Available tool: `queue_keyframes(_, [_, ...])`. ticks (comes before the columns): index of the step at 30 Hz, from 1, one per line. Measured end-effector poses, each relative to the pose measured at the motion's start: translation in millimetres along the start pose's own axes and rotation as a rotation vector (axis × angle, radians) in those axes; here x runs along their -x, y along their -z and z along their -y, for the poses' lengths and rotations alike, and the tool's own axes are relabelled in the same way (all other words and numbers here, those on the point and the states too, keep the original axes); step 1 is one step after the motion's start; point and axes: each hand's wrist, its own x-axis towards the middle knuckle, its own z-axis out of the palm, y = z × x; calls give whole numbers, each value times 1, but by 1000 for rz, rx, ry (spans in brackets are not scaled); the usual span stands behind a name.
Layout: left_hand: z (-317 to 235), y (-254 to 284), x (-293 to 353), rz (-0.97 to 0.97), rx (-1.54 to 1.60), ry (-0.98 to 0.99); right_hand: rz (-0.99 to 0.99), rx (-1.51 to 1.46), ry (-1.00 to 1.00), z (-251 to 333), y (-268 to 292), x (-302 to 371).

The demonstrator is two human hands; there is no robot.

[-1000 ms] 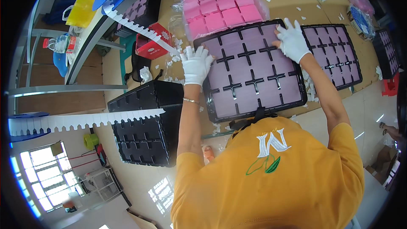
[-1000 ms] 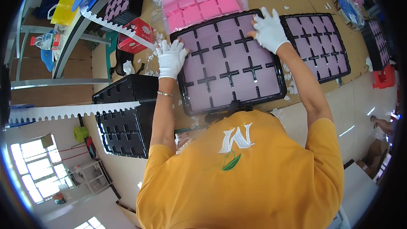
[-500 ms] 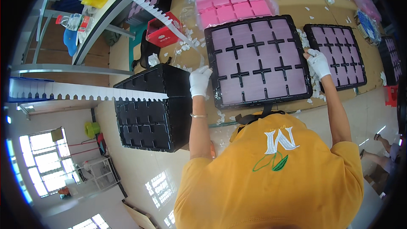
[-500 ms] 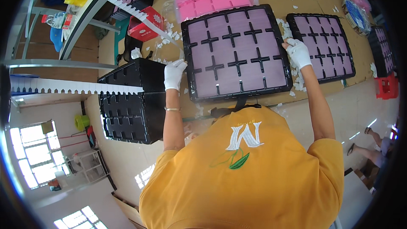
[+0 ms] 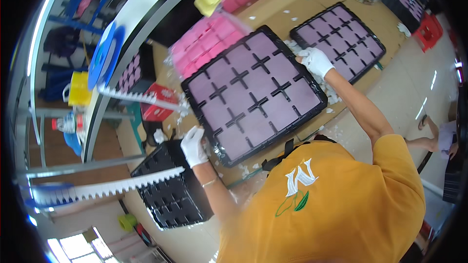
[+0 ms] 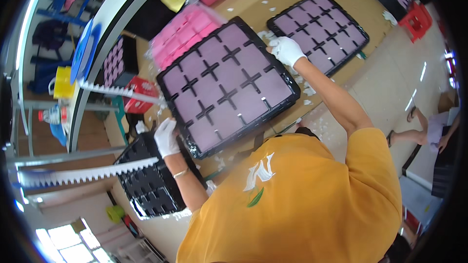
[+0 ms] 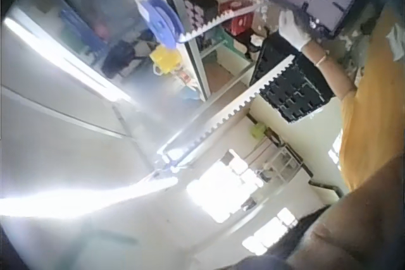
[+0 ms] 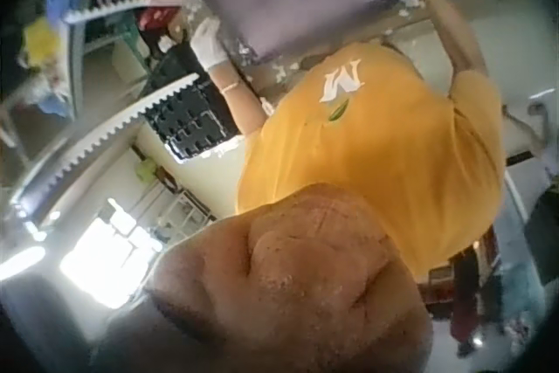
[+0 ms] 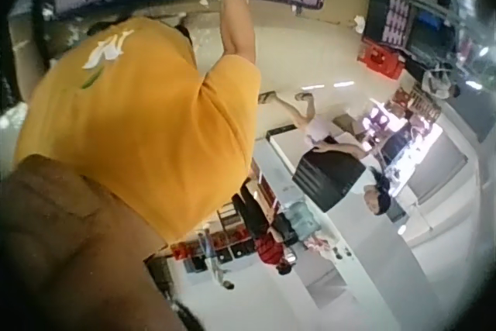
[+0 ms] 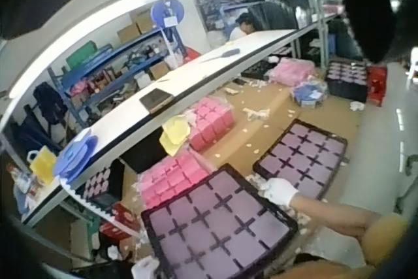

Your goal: The person repeatedly places a pink foam insert into a black plastic tray and then removes it. This cycle of insertion and removal is performed multiple times on the same objects without a visible final assembly state.

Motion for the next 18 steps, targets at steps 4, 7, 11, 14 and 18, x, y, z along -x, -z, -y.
queue_keyframes(4, [-63, -63, 16, 79, 64, -86, 244, -220, -187, -23, 94, -16])
queue_keyframes(7, [-107, -163, 37, 218, 14, -112, 97, -132, -286, -90, 160, -22])
queue_keyframes(11, [-109, -298, 46, 430, 46, 45, 122, 333, -169, -232, 235, -38])
queue_keyframes(14, [-79, -384, 52, 517, 106, 194, 228, 962, 235, -360, 254, -37])
queue_keyframes(18, [-31, -455, 50, 505, -50, 260, 370, 924, -29, -449, 225, -45])
